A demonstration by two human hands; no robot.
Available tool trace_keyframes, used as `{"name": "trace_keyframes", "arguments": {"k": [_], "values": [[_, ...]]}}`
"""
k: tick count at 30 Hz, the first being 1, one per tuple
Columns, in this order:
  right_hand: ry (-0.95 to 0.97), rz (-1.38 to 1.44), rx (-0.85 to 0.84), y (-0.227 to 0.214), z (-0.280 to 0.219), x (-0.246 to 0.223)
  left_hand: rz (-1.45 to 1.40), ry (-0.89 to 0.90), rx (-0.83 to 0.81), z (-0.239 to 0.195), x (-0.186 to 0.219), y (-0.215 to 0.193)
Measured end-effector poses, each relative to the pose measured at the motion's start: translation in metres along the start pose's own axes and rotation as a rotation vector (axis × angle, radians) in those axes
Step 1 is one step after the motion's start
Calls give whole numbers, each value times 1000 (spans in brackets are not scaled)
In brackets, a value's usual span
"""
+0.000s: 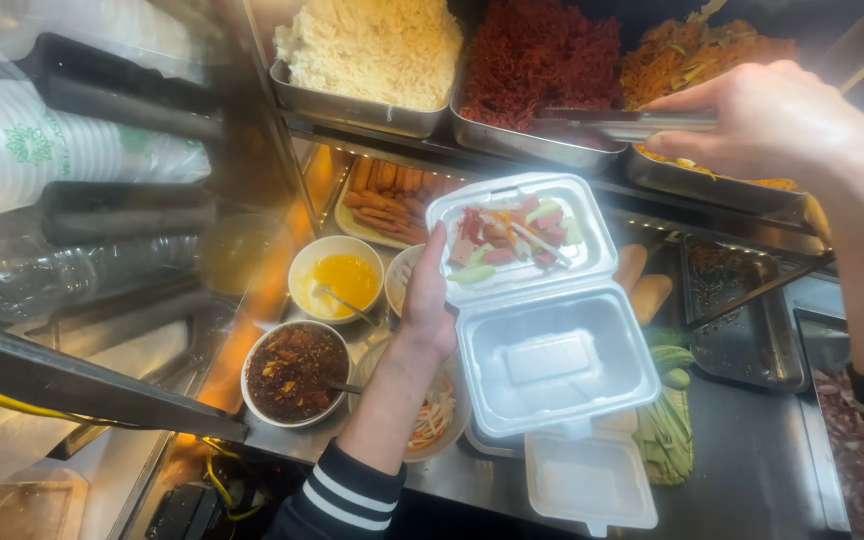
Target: Preparing and assembling sandwiches and food containers with various ingredients like meat, vegetables, and sauces
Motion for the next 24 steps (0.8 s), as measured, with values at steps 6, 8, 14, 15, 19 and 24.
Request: {"name": "trace_keyframes", "arguments": {"k": [6,8,14,15,19,24], "values": [[82,98,45,-5,-19,19,58,-50,-17,-7,3,-3],[32,480,85,-11,-46,24,32,-52,-24,2,-2,-5],[199,49,-239,31,-98,46,104,-151,-95,-1,-22,23],[216,52,-240,31,-105,59,110,-164,-102,6,-28,23],[159,567,222,45,-106,147,34,-218,-219,21,-52,35],[229,197,164,47,-73,199,44,-256,-243,32,-89,47]]}}
Point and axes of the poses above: each hand's wrist, its own z-axis towards the middle knuckle, its own y-axis out of the palm, x = y × z, the point moved 5 cm from there along z, towards the middle knuckle, and after that the axes turned 2 degrees about -y, right-handed, at the moved point
